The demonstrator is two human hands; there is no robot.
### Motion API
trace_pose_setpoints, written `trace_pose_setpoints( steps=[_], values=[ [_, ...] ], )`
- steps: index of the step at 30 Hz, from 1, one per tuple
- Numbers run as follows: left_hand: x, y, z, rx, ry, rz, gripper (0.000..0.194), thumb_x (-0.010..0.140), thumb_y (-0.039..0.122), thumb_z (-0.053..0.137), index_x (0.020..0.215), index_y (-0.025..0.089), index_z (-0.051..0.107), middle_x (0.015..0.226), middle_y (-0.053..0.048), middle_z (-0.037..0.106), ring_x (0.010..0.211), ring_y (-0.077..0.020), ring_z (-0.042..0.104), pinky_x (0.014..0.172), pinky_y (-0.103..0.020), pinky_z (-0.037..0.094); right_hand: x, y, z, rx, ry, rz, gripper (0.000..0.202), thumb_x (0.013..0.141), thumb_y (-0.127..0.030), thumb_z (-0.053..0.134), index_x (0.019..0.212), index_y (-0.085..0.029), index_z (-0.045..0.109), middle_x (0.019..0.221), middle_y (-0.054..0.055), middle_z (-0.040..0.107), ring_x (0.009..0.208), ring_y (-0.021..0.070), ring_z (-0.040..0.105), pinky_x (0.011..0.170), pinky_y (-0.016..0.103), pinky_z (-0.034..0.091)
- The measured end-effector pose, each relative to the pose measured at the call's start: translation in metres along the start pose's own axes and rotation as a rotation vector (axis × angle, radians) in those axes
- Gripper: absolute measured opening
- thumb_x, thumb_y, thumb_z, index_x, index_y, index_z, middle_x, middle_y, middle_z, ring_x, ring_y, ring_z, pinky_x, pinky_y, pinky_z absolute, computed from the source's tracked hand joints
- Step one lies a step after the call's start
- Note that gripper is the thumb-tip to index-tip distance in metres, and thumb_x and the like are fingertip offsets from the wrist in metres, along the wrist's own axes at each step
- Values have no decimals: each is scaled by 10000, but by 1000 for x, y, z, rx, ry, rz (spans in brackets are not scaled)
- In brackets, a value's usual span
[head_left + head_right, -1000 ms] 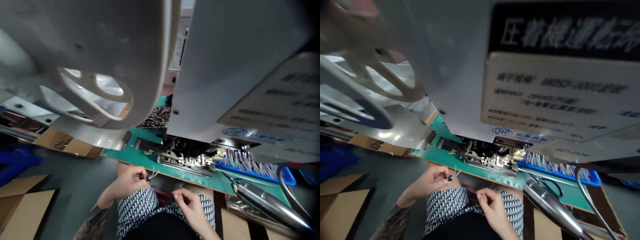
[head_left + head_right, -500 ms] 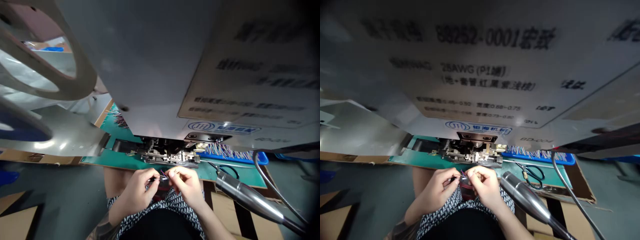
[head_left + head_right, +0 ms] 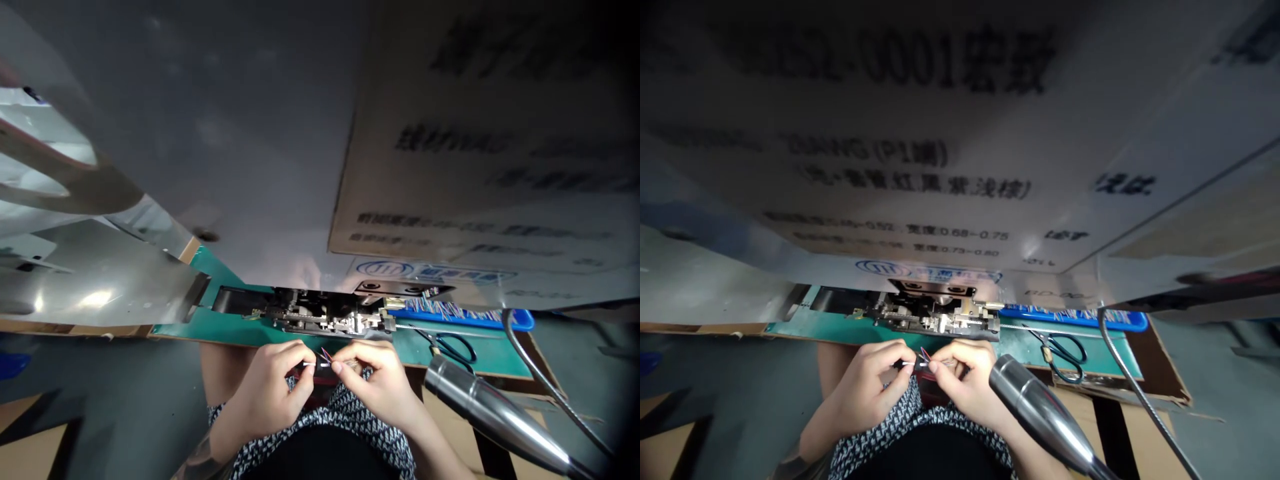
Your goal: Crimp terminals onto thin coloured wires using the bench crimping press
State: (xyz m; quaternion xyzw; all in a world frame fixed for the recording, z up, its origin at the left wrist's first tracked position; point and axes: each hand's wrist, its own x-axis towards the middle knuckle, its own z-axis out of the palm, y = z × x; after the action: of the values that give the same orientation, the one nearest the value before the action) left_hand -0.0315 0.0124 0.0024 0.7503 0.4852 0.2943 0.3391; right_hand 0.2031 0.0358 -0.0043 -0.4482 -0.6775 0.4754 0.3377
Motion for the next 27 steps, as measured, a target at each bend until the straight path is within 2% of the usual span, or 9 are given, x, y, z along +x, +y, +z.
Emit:
trace_pose_setpoints(
  steps=[3, 6, 10, 13, 18, 27],
  values=[
    [2, 1, 1, 48, 22, 49, 151, 1003, 119, 551, 911, 204, 636, 796, -11, 653, 700, -161, 611, 659, -301, 443, -3, 1, 8, 86, 68, 90, 231, 973, -318, 730, 798, -185, 798, 628, 3, 661, 517, 137, 532, 522, 264, 426],
    [5, 2, 6, 108, 99, 90, 142, 1032, 125, 549, 963, 209, 639, 829, -15, 666, 735, -169, 639, 693, -306, 476, -5, -2, 21, 269, 238, 198, 258, 954, -376, 751, 779, -187, 762, 581, -20, 596, 491, 127, 475, 491, 255, 383],
    [11, 4, 13, 154, 220, 152, 138, 1030, 98, 566, 1006, 210, 642, 865, -22, 687, 767, -171, 672, 714, -302, 505, -2, -12, 36, 429, 457, 246, 273, 947, -402, 764, 775, -189, 753, 574, -16, 623, 484, 128, 505, 497, 250, 417],
    [15, 6, 18, 167, 293, 182, 145, 1021, 78, 573, 1026, 205, 644, 894, -35, 708, 793, -175, 698, 732, -297, 535, 4, -19, 38, 462, 547, 272, 322, 925, -441, 810, 740, -183, 757, 554, -9, 644, 467, 127, 532, 487, 242, 435],
    [17, 6, 23, 220, 354, 170, 136, 1019, 87, 586, 1014, 202, 659, 885, -41, 726, 786, -182, 722, 764, -304, 575, 10, -23, 35, 428, 553, 301, 454, 908, -500, 830, 612, -181, 700, 516, -4, 627, 450, 120, 536, 477, 226, 441],
    [18, 5, 24, 256, 387, 159, 140, 1015, 86, 590, 1016, 192, 682, 894, -53, 751, 799, -194, 749, 756, -306, 601, 11, -19, 35, 432, 505, 302, 456, 947, -487, 801, 613, -197, 690, 528, -11, 617, 465, 128, 541, 483, 239, 460]
  ],
)
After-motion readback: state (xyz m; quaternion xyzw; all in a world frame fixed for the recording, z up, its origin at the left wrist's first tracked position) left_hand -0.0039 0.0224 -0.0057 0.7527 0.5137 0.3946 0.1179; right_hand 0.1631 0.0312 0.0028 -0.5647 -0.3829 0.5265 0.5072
